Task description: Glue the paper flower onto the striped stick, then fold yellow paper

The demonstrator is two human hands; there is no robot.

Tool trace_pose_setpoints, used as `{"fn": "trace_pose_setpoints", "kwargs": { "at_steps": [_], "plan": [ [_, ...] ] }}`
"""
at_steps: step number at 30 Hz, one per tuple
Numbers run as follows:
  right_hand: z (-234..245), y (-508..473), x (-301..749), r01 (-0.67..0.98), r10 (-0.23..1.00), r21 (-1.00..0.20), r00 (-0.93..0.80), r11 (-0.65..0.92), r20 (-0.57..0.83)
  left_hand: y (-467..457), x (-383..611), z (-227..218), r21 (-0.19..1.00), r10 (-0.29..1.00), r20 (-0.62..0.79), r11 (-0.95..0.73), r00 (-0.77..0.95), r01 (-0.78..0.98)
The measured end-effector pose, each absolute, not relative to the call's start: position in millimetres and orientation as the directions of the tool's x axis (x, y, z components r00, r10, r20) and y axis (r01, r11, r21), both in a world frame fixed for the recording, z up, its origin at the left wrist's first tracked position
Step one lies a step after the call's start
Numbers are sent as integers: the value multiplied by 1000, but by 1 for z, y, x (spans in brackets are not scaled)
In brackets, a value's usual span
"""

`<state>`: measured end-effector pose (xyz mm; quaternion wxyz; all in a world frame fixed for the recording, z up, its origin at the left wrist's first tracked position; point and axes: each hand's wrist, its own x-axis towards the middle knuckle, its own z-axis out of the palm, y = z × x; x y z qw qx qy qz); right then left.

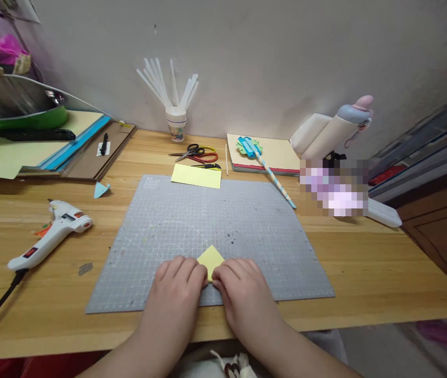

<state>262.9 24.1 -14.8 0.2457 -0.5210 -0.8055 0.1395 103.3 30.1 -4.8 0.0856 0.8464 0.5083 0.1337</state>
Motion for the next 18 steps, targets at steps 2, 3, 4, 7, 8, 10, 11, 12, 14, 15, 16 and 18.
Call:
{"fn": "trace_pose_setpoints", "kwargs": {
  "at_steps": [2, 3, 4, 7, 8, 10, 11, 12, 14, 15, 16, 18],
  "plan": [
    [-13, 24, 265, 765, 911, -495, -336, 412, 239, 31, 104, -3, 278, 888, 120, -460, 445, 843],
    [-12, 23, 267, 762, 912, -502, -335, 409, 236, 32, 104, -3, 282, 890, 113, -454, 441, 845],
    [-12, 22, 269, 762, 913, -505, -331, 407, 237, 32, 104, -3, 290, 893, 110, -450, 437, 845],
    [-13, 17, 278, 768, 916, -500, -310, 400, 256, 32, 103, -3, 327, 897, 119, -440, 425, 837],
    [-14, 15, 280, 771, 915, -496, -305, 400, 263, 33, 103, -4, 338, 897, 123, -440, 424, 832],
    [-17, 14, 284, 772, 912, -489, -306, 406, 274, 33, 102, -5, 347, 896, 132, -442, 424, 827],
    [-19, 15, 285, 770, 910, -489, -311, 410, 272, 33, 102, -6, 347, 895, 134, -444, 425, 826],
    [-20, 16, 285, 767, 909, -490, -319, 413, 268, 33, 102, -6, 346, 895, 137, -445, 424, 826],
    [-19, 18, 286, 761, 907, -494, -336, 420, 254, 33, 102, -7, 342, 896, 142, -444, 421, 828],
    [-18, 20, 287, 760, 906, -494, -344, 422, 245, 33, 102, -7, 342, 896, 144, -443, 419, 829],
    [-16, 20, 288, 761, 906, -490, -351, 424, 238, 33, 102, -8, 343, 896, 147, -443, 418, 828],
    [-13, 21, 291, 769, 907, -481, -352, 422, 232, 33, 102, -8, 344, 896, 155, -445, 417, 827]
  ]
}}
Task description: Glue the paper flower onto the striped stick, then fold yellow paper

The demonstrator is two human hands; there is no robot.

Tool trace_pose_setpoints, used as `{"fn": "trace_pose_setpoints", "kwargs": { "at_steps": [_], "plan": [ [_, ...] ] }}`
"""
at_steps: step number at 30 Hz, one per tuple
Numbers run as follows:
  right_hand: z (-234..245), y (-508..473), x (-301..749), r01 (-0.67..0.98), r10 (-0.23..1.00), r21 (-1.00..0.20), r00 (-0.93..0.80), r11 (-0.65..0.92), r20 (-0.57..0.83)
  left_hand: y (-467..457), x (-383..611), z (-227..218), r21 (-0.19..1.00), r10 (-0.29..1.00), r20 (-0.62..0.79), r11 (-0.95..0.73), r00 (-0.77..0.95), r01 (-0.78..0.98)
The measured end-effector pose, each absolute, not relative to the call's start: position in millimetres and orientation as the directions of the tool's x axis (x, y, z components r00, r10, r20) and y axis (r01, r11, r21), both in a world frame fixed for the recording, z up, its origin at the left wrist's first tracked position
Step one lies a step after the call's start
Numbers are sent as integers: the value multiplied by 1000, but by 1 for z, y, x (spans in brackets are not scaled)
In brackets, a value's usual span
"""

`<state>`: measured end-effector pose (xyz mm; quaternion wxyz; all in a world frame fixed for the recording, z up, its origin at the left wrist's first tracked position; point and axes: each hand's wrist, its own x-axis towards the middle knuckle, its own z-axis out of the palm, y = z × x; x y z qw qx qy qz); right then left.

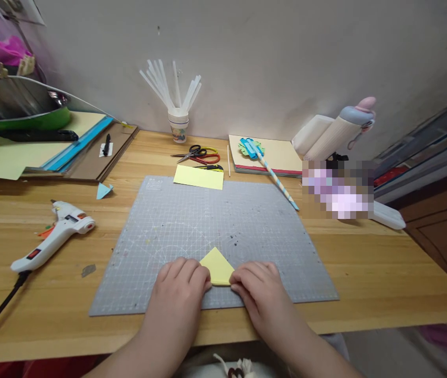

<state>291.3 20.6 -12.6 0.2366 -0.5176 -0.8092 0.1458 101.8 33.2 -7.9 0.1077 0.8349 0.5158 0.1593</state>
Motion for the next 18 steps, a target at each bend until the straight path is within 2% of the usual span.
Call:
{"fn": "trace_pose_setpoints", "kwargs": {
  "at_steps": [10, 12, 15, 18],
  "plan": [
    [-10, 17, 300, 808, 937, -477, -279, 347, 211, 33, 101, -9, 339, 893, 158, -449, 421, 827],
    [-6, 14, 300, 812, 925, -457, -257, 363, 279, 33, 102, -9, 344, 894, 157, -449, 421, 825],
    [-3, 5, 301, 759, 836, -417, -300, 501, 459, 33, 102, -9, 353, 900, 153, -436, 409, 828],
    [-10, -6, 296, 698, 776, -387, -400, 603, 488, 33, 102, -9, 355, 902, 153, -431, 403, 829]
  ]
}}
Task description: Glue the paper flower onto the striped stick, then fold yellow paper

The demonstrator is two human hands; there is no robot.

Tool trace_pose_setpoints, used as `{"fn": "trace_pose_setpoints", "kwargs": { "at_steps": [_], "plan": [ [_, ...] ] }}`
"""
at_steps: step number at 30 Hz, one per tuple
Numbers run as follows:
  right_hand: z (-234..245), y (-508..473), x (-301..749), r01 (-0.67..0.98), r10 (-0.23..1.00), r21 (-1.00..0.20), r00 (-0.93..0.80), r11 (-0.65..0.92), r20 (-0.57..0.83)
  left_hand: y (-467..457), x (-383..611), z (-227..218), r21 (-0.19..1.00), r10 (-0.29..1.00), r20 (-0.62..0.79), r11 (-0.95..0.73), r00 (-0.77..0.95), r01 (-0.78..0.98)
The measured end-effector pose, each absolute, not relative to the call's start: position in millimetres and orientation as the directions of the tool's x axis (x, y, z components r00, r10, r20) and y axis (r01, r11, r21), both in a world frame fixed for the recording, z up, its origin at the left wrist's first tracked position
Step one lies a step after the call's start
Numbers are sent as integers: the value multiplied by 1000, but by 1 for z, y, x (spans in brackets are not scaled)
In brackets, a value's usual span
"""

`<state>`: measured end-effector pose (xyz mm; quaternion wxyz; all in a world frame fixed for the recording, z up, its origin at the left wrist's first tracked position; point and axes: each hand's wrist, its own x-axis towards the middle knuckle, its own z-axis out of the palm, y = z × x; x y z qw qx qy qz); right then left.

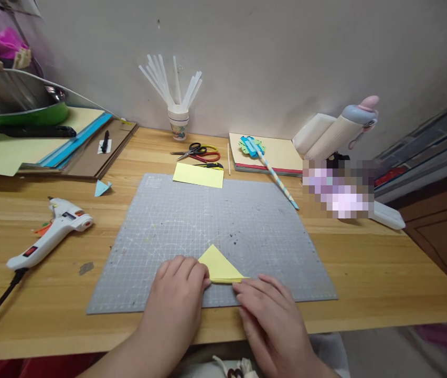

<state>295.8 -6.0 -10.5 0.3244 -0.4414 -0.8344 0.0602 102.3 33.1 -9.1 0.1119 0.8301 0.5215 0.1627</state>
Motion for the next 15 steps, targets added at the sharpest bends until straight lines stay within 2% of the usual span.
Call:
{"fn": "trace_pose_setpoints", "kwargs": {
  "at_steps": [1, 3, 4, 6, 10, 13, 15],
  "plan": [
    [-15, -9, 293, 683, 767, -381, -436, 623, 471, 33, 102, -9, 358, 902, 152, -432, 405, 828],
    [-25, -12, 286, 544, 640, -347, -571, 764, 514, 34, 102, -8, 361, 903, 144, -428, 404, 828],
    [-28, -13, 283, 449, 563, -339, -664, 827, 492, 35, 101, -8, 364, 905, 136, -425, 404, 829],
    [-32, -14, 281, 371, 506, -351, -712, 860, 486, 37, 101, -7, 376, 906, 120, -420, 406, 826],
    [-22, -14, 285, 556, 694, -418, -532, 718, 485, 38, 101, -5, 397, 901, 125, -429, 415, 812],
    [-11, -13, 290, 472, 667, -475, -587, 743, 459, 37, 101, -5, 384, 893, 148, -449, 426, 807],
    [-6, -10, 290, 466, 673, -486, -540, 739, 505, 36, 100, -6, 379, 888, 150, -458, 435, 804]
  ]
}}
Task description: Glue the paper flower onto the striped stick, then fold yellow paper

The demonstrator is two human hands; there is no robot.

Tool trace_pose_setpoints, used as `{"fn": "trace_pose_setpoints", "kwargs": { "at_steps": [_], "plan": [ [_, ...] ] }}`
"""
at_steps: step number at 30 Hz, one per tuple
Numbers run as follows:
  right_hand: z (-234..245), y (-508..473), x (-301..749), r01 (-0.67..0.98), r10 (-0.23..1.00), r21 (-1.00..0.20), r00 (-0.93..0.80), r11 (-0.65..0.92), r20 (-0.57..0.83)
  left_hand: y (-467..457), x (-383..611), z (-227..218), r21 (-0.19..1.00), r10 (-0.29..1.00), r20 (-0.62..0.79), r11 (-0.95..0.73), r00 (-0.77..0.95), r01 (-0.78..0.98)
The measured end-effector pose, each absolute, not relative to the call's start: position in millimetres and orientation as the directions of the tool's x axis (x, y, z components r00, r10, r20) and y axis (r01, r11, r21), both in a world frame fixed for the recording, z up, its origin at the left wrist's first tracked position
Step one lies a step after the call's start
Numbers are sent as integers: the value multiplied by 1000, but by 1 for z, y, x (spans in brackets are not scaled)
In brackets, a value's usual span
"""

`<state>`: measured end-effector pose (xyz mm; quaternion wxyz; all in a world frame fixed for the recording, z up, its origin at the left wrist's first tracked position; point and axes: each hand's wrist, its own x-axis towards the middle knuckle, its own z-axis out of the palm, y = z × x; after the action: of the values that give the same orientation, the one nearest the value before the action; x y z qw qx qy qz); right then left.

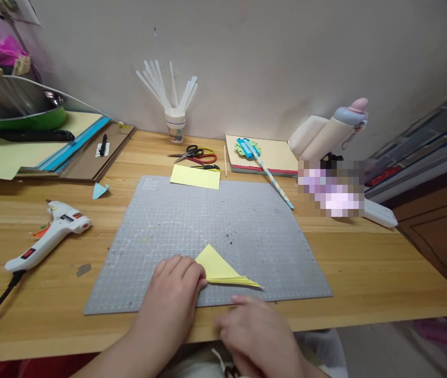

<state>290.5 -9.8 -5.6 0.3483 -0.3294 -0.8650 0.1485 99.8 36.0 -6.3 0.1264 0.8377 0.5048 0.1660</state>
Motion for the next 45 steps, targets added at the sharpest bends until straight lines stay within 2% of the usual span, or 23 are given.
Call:
{"fn": "trace_pose_setpoints", "kwargs": {
  "at_steps": [4, 6, 10, 14, 20, 27, 36, 41, 45],
  "plan": [
    [-2, 2, 284, 707, 876, -540, -251, 457, 413, 34, 98, -9, 390, 875, 143, -479, 462, 786],
    [-4, 10, 278, 730, 910, -555, -242, 399, 336, 33, 98, -9, 397, 876, 139, -477, 462, 784],
    [-7, 20, 267, 722, 916, -566, -345, 398, 203, 33, 97, -6, 434, 883, 93, -451, 459, 780],
    [-7, 24, 264, 735, 925, -568, -351, 370, 147, 33, 85, -3, 447, 889, 40, -424, 456, 788],
    [-6, 24, 264, 729, 924, -572, -342, 377, 173, 27, 60, -8, 452, 921, 43, -364, 387, 814],
    [-11, 25, 247, 715, 879, -518, -436, 469, 193, 26, 62, -10, 448, 921, 71, -372, 382, 813],
    [-19, 27, 239, 710, 879, -522, -421, 473, 224, 22, 63, -13, 398, 923, 191, -385, 335, 833],
    [-18, 27, 239, 728, 884, -505, -418, 463, 208, 29, 63, -16, 348, 912, 143, -410, 384, 843],
    [-14, 30, 236, 765, 876, -431, -449, 479, 178, 33, 65, -13, 309, 895, 80, -440, 438, 843]
  ]
}}
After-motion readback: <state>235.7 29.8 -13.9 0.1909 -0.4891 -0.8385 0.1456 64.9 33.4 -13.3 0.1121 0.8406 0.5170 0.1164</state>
